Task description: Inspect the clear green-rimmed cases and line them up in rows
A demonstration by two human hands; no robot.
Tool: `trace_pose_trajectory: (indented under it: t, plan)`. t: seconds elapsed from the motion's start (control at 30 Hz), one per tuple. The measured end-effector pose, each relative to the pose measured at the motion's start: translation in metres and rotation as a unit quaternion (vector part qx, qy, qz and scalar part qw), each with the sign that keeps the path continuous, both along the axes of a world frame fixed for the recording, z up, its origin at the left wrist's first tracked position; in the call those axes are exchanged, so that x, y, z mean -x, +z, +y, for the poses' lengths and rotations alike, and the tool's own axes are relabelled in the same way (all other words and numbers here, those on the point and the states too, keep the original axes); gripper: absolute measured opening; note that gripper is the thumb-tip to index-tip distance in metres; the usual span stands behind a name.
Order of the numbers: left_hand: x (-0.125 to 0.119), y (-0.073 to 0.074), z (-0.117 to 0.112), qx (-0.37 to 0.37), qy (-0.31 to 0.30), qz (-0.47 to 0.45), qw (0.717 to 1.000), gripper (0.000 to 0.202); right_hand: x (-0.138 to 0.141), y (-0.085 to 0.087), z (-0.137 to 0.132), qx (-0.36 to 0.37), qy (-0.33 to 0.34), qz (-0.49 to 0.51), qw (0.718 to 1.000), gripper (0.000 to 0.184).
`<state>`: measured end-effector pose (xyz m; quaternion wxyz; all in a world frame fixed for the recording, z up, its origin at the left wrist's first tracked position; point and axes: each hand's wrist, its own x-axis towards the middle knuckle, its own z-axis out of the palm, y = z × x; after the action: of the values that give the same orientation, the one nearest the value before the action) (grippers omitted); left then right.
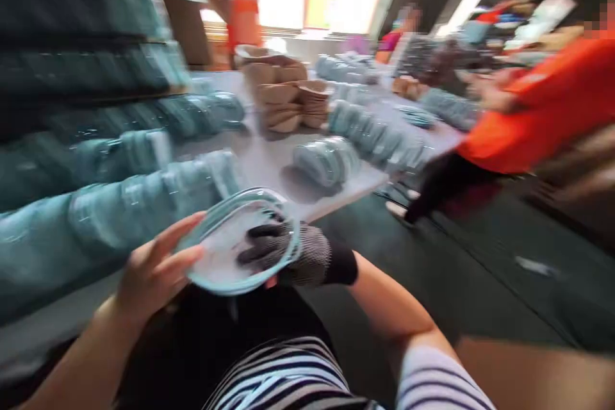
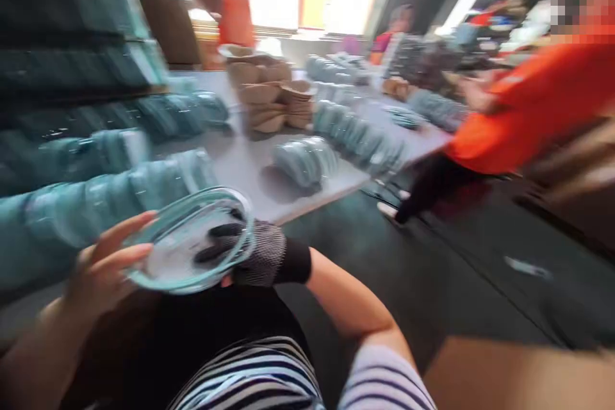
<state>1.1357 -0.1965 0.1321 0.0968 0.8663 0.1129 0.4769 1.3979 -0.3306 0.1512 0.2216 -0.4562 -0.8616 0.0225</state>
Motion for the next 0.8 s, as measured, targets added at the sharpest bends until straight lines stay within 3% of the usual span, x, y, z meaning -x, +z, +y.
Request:
trace_pose_trajectory:
  t: [0.03,0.1,0.23,0.3,0.37,0.47,0.5,0.57,0.67,0.8]
  plan:
    - [0.021,0.000,-0.002,-0.039,0.034,0.017,0.999,0.004,0.007,-0.005,0.013,-0.019,0.047,0.021,0.999,0.021]
    - [0.043,-0.002,-0.003,-0.095,0.073,0.042,0.992,0.009,0.008,-0.014,0.028,-0.061,0.053,0.046,0.996,0.016]
    - [0.048,-0.008,0.005,-0.064,0.079,0.025,0.995,0.025,-0.012,-0.028,0.021,-0.175,-0.087,0.045,0.980,0.044]
    - [0.042,-0.011,0.004,0.043,0.036,-0.001,0.998,0.037,-0.011,-0.031,0.008,-0.227,-0.132,0.068,0.963,0.066]
    - [0.031,-0.016,0.001,0.217,-0.051,0.008,0.975,0.054,0.001,-0.030,-0.005,-0.237,-0.130,0.084,0.959,0.077]
    - [0.008,-0.029,-0.005,0.456,-0.161,0.032,0.875,0.083,0.014,-0.021,-0.009,-0.240,-0.086,0.084,0.963,0.060]
    - [0.000,-0.035,-0.006,0.505,-0.168,0.021,0.846,0.092,0.012,-0.017,-0.005,-0.249,-0.091,0.078,0.961,0.057]
    - [-0.014,-0.047,-0.008,0.557,-0.149,-0.023,0.817,0.100,-0.002,-0.011,0.009,-0.275,-0.146,0.055,0.949,0.053]
    - [-0.025,-0.064,-0.012,0.566,-0.123,-0.037,0.814,0.083,-0.038,-0.014,0.039,-0.304,-0.294,0.020,0.906,0.049]
    - [-0.020,-0.073,-0.020,0.504,-0.092,0.013,0.859,0.048,-0.076,-0.040,0.076,-0.223,-0.424,-0.030,0.877,0.049]
